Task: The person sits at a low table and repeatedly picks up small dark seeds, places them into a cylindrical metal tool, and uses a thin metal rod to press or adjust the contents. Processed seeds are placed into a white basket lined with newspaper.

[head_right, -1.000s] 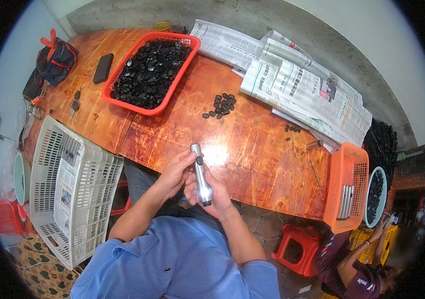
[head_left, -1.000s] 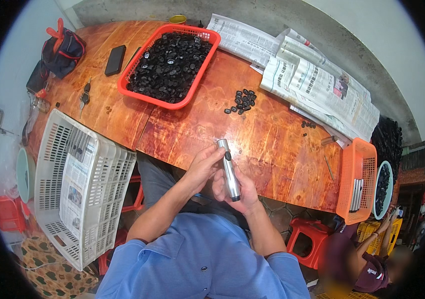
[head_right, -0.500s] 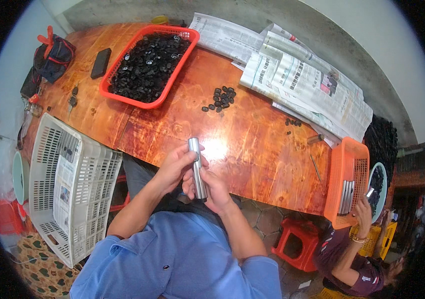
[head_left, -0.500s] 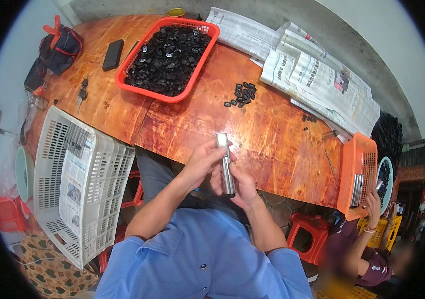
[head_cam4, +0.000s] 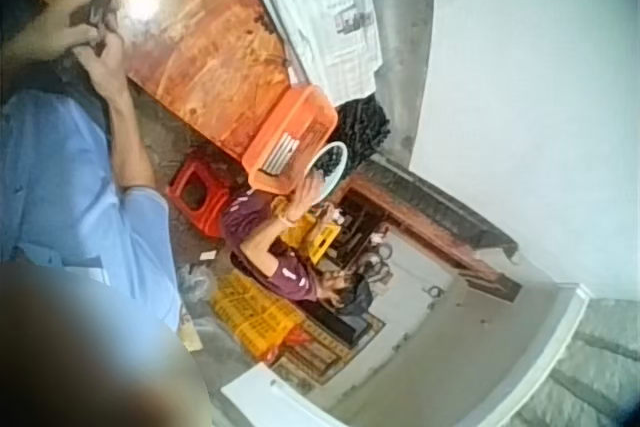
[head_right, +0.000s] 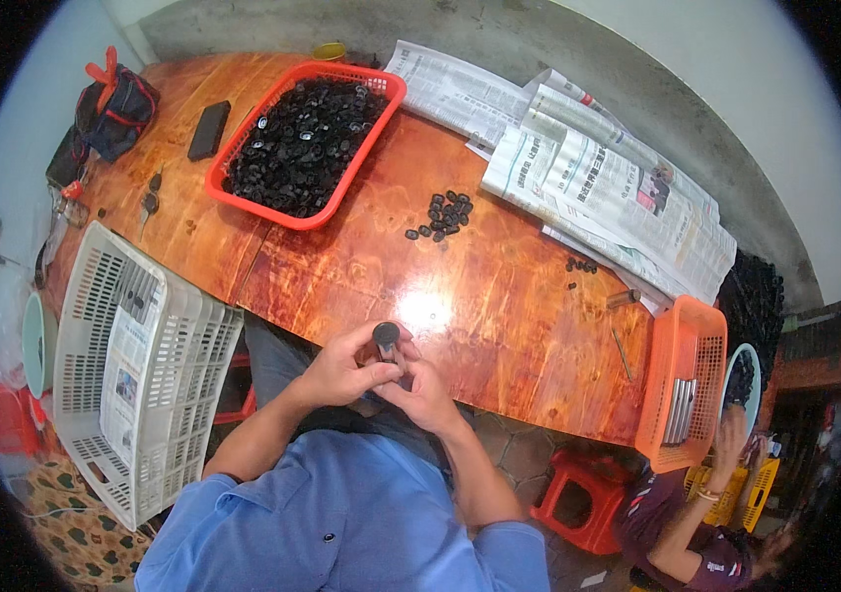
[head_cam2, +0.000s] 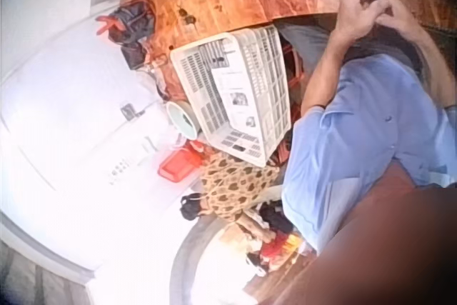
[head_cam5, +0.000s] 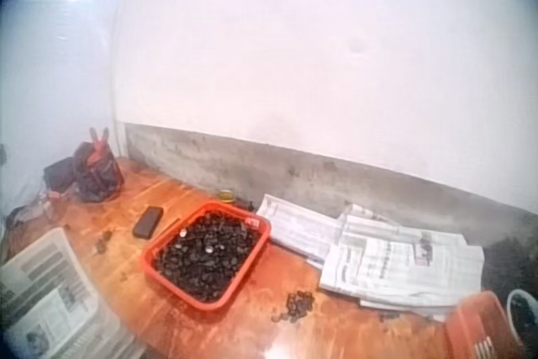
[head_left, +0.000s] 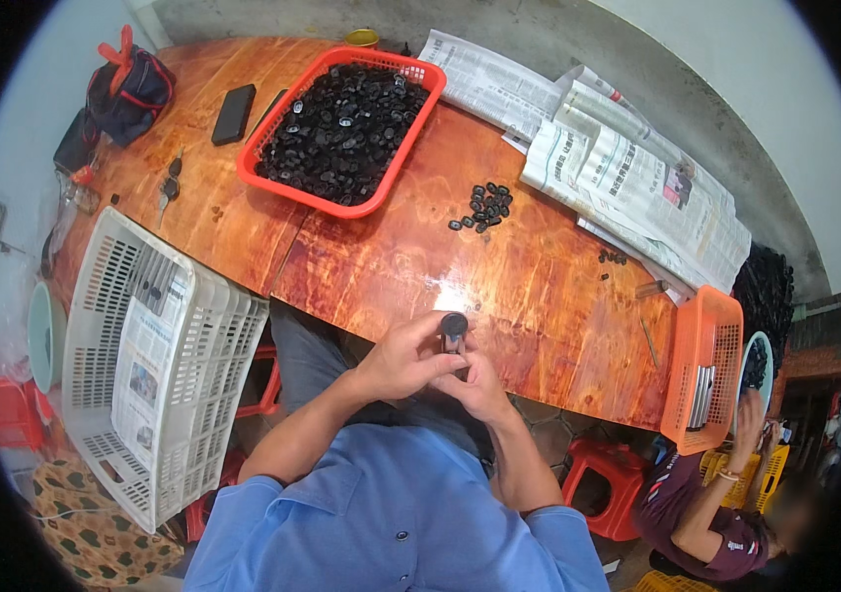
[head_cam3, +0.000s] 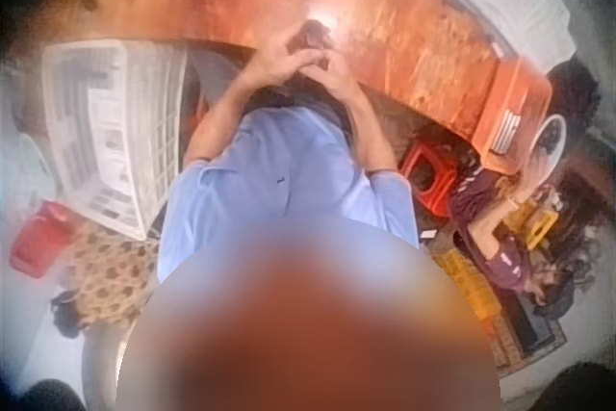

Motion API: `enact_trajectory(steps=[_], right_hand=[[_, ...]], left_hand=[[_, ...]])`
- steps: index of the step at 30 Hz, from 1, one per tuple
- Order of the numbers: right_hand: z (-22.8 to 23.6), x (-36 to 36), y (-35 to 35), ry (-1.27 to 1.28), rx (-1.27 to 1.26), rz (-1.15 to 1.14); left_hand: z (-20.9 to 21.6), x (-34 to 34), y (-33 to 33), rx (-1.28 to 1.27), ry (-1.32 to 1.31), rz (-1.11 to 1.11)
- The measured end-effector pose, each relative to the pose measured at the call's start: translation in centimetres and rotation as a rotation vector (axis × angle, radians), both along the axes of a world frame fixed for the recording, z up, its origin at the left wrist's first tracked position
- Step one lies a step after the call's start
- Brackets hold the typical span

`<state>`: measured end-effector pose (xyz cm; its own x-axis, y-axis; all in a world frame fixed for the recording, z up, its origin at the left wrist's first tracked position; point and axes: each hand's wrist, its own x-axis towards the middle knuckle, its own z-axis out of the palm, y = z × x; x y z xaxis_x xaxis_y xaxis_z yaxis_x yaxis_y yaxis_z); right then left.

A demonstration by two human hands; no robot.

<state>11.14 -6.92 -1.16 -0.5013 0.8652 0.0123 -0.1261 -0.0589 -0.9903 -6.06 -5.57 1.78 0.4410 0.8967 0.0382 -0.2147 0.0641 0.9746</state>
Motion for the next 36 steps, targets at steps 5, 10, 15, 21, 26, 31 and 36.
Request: enact_trajectory(steps=[5, 10, 15, 21, 26, 31, 36], right_hand=[[-0.4, 0.4, -0.2, -0.013, -0.107, 0.007], [-0.5, 0.5, -0.2, -0.039, -0.144, -0.013], [-0.6, 0.3, -0.3, -0.003, -0.164, -0.060], [-1.1, 0.3, 0.4, -0.252, -0.050, 0.042], [-1.4, 0.3, -0.6, -0.196, 0.013, -0.097], [-3.7, 0.2, -0.1, -0.148, -0.122, -0.126], [-2.1, -2.6, 0.6, -0.268, 0.010, -0.150]], left_hand=[[0.1, 0.2, -0.6, 0.220, 0.292, 0.139], [-0.8, 0.6, -0.6, 0.312, 0.347, 0.188], [-0.4, 0.5, -0.4, 0.336, 0.378, 0.174], [-0.8, 0.6, -0.7, 0.384, 0.382, 0.267], [-1.6, 1.1, -0.8, 0.420, 0.461, 0.274], [-0.3, -0.6, -1.5, 0.314, 0.481, 0.307], [-0.8, -2.4, -2.2, 0.188, 0.623, 0.503]])
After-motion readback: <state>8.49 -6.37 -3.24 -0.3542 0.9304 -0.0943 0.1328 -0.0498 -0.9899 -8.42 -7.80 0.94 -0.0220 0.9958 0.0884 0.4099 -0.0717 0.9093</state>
